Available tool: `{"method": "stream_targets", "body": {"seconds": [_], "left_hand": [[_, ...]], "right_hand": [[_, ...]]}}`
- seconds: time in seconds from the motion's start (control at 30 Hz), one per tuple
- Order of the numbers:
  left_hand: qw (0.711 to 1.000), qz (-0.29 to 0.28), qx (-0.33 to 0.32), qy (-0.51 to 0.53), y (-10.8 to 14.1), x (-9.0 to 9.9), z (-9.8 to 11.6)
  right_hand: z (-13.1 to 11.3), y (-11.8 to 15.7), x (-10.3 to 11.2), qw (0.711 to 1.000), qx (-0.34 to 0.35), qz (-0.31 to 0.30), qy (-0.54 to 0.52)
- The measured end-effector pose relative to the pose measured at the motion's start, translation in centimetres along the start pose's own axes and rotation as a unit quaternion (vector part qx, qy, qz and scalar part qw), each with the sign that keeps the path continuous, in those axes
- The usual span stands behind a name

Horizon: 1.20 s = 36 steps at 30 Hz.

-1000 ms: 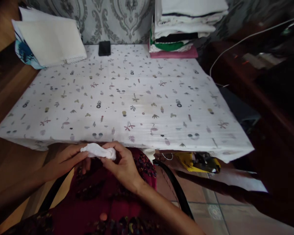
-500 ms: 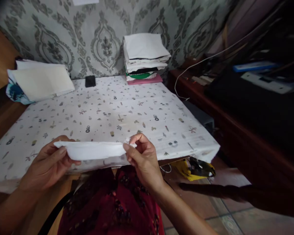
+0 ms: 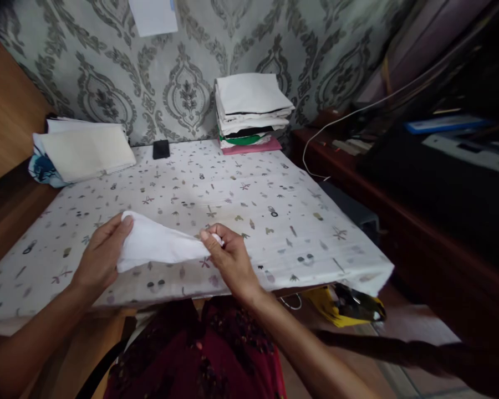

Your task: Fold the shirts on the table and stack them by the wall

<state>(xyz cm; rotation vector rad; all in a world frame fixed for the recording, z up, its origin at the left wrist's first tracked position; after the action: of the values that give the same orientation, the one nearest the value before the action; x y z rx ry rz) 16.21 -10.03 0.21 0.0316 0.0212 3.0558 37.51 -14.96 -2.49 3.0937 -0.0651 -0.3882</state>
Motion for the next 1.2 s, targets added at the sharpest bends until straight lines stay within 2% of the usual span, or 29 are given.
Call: {"method": "stream_targets", "body": {"seconds": [0.1,0.23,0.37,0.47,0.6,0.67,0.77,0.87,0.97,1.1,1.2], "left_hand": [[1.0,-0.009,-0.002,0.001,0.1,-0.5,-0.4],[0.999,-0.015,0.022,0.032,0.5,-1.0,-0.7],[0.999,-0.002,0.017,0.044,0.7,-0.5,0.1],[0.998,0.033,0.024,0.052,0.4,1.4,0.0],[0.986,0.147,0.019,0.081,0.0,6.0,-0.7],[0.985,0.148,0.022,0.087,-0.3,6.6,-1.0],[0.99,0.108,0.019,0.089,-0.7,5.5,-1.1],[0.993,0.073,0.002,0.098,-0.6,3.8,-0.7],[0.995,-0.005,0.01,0.101,-0.1,1.3,-0.7],[0.989,-0.126,0.022,0.072,1.5,-2.3,-0.6],[0.988,-0.137,-0.001,0.07,2.5,-3.0,0.1]], "right_hand": [[-0.5,-0.8,-0.2,0.996,0.033,0.053,-0.059],[-0.1,-2.3,-1.1,0.976,-0.016,0.072,-0.207],[0.5,-3.1,-1.2,0.96,-0.052,0.063,-0.267],[0.5,-3.2,0.4,0.953,-0.059,0.077,-0.286],[-1.0,-3.4,4.2,0.952,-0.003,0.114,-0.284],[-1.2,-3.4,4.4,0.956,-0.001,0.098,-0.276],[0.0,-2.8,2.0,0.966,-0.049,0.051,-0.248],[1.7,-1.5,-2.2,0.97,-0.127,-0.007,-0.205],[3.0,-0.1,-6.4,0.966,-0.191,-0.085,-0.155],[3.6,0.1,-9.6,0.961,-0.197,-0.156,-0.117],[3.4,-0.8,-9.5,0.969,-0.15,-0.141,-0.134]]}}
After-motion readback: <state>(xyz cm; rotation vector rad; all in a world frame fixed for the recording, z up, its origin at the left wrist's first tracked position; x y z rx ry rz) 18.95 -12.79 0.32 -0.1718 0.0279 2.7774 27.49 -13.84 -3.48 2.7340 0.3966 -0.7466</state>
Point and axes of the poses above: each hand's wrist, its own y-axis away from the middle knuckle, its own x-axis out of the back of the hand, z = x × y, the point moved 10 cm from there along -y, towards the middle knuckle, and after that the axes turned 1 degree about -z, right-handed, at the moved point
